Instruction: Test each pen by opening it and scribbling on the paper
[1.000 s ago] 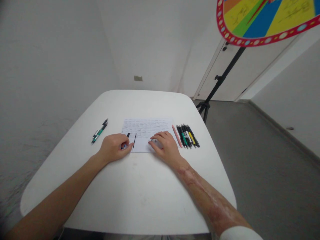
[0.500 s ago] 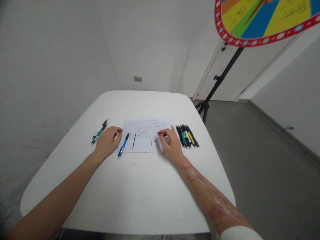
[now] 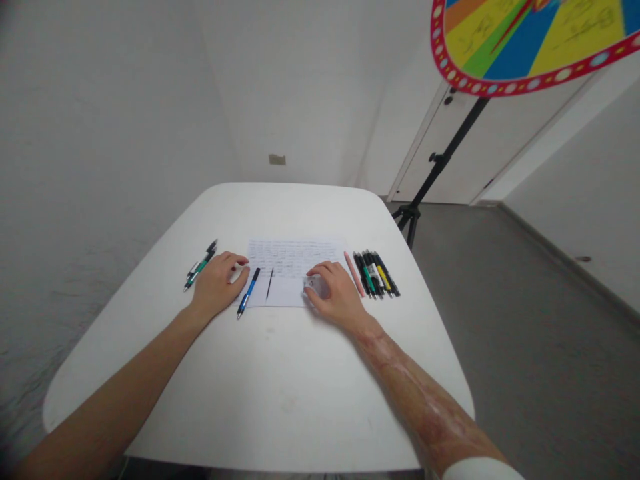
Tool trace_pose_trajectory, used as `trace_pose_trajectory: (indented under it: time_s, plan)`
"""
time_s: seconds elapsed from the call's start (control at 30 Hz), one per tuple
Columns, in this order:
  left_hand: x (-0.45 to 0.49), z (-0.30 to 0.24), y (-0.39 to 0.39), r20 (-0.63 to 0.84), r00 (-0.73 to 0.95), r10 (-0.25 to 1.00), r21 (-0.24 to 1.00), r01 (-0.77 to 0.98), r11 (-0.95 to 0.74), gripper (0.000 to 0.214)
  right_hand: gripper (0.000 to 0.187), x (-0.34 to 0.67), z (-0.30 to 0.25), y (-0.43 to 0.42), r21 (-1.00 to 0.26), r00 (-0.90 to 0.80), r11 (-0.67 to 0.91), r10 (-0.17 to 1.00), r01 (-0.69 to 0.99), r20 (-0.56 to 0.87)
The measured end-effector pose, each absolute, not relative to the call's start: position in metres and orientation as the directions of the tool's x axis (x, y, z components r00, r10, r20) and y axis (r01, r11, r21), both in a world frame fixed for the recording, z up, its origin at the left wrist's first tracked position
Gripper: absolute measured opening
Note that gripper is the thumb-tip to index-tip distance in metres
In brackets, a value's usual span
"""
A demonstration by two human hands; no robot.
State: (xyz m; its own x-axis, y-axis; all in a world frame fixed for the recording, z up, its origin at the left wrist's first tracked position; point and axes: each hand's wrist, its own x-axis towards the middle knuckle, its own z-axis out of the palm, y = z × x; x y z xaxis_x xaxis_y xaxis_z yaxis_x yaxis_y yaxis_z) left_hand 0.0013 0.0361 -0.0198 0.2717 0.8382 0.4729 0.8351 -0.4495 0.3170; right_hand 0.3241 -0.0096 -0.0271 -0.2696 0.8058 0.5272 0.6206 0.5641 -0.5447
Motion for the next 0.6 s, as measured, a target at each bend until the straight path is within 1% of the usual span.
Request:
trace_pose_trajectory:
  time_s: [0.1,0.2,0.27,0.37,0.43,0.6]
  plan:
    - [0.008,-0.010,0.030,0.484,0.335,0.809,0.262,0.826,-0.499,0.017,0.028,0.320,-0.023,-0.011,-0.481,-0.365,0.591,0.795,0.648,0.484]
    - [0.018,0.000,0.023,0.438,0.428,0.791,0.196,0.813,-0.548,0.022,0.022,0.318,-0.023,-0.011,-0.457,-0.389,0.593,0.794,0.663,0.467]
    - [0.028,0.006,0.020,0.369,0.485,0.793,0.156,0.808,-0.567,0.026,0.016,0.318,-0.024,-0.010,-0.455,-0.386,0.592,0.794,0.665,0.469]
    - [0.043,0.012,0.020,0.214,0.541,0.813,0.079,0.820,-0.567,0.030,0.013,0.319,-0.028,-0.008,-0.462,-0.386,0.595,0.793,0.658,0.471]
    - [0.052,0.016,0.022,0.119,0.541,0.832,0.033,0.836,-0.548,0.026,0.012,0.321,-0.030,-0.007,-0.471,-0.385,0.595,0.794,0.651,0.471]
    - [0.068,0.031,0.030,-0.058,0.481,0.875,-0.046,0.874,-0.484,0.024,0.013,0.321,-0.026,-0.008,-0.484,-0.415,0.640,0.763,0.597,0.496]
